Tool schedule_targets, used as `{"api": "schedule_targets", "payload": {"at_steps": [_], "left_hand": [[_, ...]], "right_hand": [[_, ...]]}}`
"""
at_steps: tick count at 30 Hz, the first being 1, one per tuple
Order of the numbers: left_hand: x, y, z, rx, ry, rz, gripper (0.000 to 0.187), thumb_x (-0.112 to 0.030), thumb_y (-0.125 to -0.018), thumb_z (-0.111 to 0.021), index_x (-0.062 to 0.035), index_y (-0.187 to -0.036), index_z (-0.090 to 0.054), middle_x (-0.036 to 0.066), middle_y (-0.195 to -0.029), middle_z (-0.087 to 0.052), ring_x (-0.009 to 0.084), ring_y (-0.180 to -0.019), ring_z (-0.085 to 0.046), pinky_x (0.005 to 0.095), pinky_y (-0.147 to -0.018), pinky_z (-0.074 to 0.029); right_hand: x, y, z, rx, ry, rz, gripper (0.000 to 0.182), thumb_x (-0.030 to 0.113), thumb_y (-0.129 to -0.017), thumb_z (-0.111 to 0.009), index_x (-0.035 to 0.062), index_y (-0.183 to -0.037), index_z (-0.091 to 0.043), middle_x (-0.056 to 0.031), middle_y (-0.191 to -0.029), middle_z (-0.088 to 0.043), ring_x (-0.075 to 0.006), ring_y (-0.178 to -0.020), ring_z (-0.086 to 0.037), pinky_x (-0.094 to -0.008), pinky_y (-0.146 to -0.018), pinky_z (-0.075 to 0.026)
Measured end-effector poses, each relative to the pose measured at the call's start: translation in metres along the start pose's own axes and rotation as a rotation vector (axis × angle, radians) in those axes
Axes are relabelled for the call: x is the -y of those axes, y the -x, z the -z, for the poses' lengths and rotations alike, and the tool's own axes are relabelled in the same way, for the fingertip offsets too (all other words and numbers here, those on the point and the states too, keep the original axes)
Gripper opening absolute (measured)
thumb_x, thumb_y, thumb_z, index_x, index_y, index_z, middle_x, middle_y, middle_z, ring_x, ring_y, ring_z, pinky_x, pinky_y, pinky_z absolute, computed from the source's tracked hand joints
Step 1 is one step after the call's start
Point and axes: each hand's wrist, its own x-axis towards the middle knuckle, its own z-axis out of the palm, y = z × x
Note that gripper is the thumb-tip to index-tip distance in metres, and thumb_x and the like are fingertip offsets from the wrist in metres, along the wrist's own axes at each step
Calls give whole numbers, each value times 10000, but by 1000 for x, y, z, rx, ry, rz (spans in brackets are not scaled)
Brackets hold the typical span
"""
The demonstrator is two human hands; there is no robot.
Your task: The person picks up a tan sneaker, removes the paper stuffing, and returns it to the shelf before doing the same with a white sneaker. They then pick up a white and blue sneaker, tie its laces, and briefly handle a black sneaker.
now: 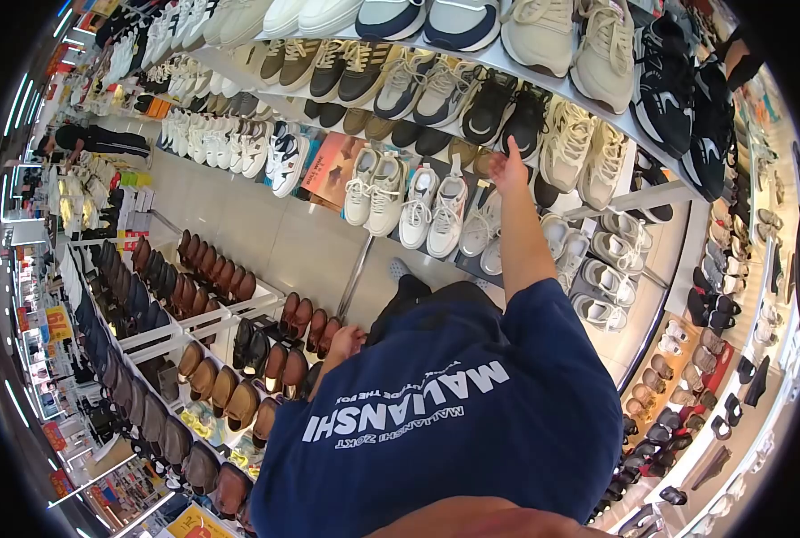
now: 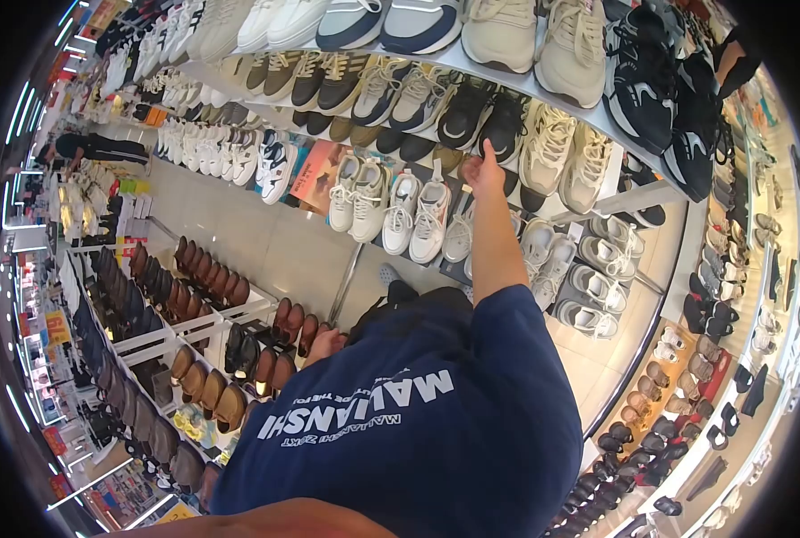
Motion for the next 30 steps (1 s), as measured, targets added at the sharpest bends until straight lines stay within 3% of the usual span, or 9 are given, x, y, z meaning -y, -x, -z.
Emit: {"api": "schedule_targets", "payload": {"at_steps": [8, 11, 13, 15, 17, 19, 21, 25, 30], "left_hand": [[34, 28, 29, -195, 346, 51, 200, -288, -918, -618, -104, -839, -627, 22, -705, -619, 153, -611, -596, 309, -528, -454], [55, 14, 41, -82, -164, -69, 201, -285, -914, -621, -98, -839, -625, 20, -705, -612, 149, -607, -588, 308, -526, -450], [61, -3, 49, 10, -825, -442, 202, -283, -911, -623, -94, -839, -624, 19, -704, -607, 147, -605, -583, 307, -524, -447], [55, -18, 51, 11, -1185, -772, 202, -281, -908, -626, -91, -839, -623, 17, -704, -603, 145, -602, -578, 307, -523, -444], [40, -41, 44, 45, -1123, -773, 203, -279, -905, -628, -87, -839, -623, 16, -704, -598, 142, -599, -573, 307, -521, -440], [-1, -56, 15, 114, -81, -90, 217, -288, -895, -634, -72, -915, -637, 9, -718, -577, 135, -613, -562, 288, -557, -445], [-82, -43, -48, 19, -206, -289, 303, -332, -888, -646, -84, -1062, -629, 14, -814, -602, 128, -729, -582, 268, -619, -450], [-207, 44, -138, 468, 13, -400, 539, -409, -920, -638, -98, -1341, -508, 83, -1193, -635, 204, -1052, -617, 377, -875, -496], [-248, 115, -194, 1138, 298, -646, 845, -116, -718, -846, -71, -1435, -400, 110, -1291, -580, 242, -1155, -592, 399, -1027, -457]], "right_hand": [[27, 23, 8, 258, -378, -29, 515, 494, -782, -738, 13, -885, -588, -16, -661, -509, -161, -578, -470, -301, -599, -434], [20, 47, 21, 369, -351, -107, 448, 450, -812, -728, 40, -932, -593, -15, -686, -548, -146, -591, -500, -278, -565, -435], [-1, 76, 36, 394, -308, 26, 250, 312, -871, -699, 134, -1021, -609, -20, -800, -649, -112, -647, -594, -248, -498, -453], [-24, 96, 62, 461, -203, 151, 193, 249, -914, -651, 95, -1025, -617, -30, -855, -677, -138, -619, -595, -285, -526, -478], [-34, 135, 82, 438, -89, 124, 191, 239, -916, -653, 67, -1001, -640, -44, -836, -670, -152, -632, -599, -298, -585, -502], [-49, 157, 98, 450, 52, 101, 207, 238, -912, -661, 42, -981, -659, -62, -839, -668, -156, -659, -613, -304, -612, -514], [-64, 195, 102, 428, 235, 35, 254, 255, -902, -662, 22, -1006, -655, -70, -858, -669, -175, -690, -625, -313, -640, -514], [-74, 248, 102, 690, 459, -35, 304, 286, -888, -664, 14, -1021, -642, -71, -870, -671, -179, -718, -623, -292, -678, -504], [-74, 270, 80, 984, 627, -15, 310, 300, -896, -653, 21, -1029, -645, -63, -863, -677, -135, -754, -609, -243, -705, -471]]}}
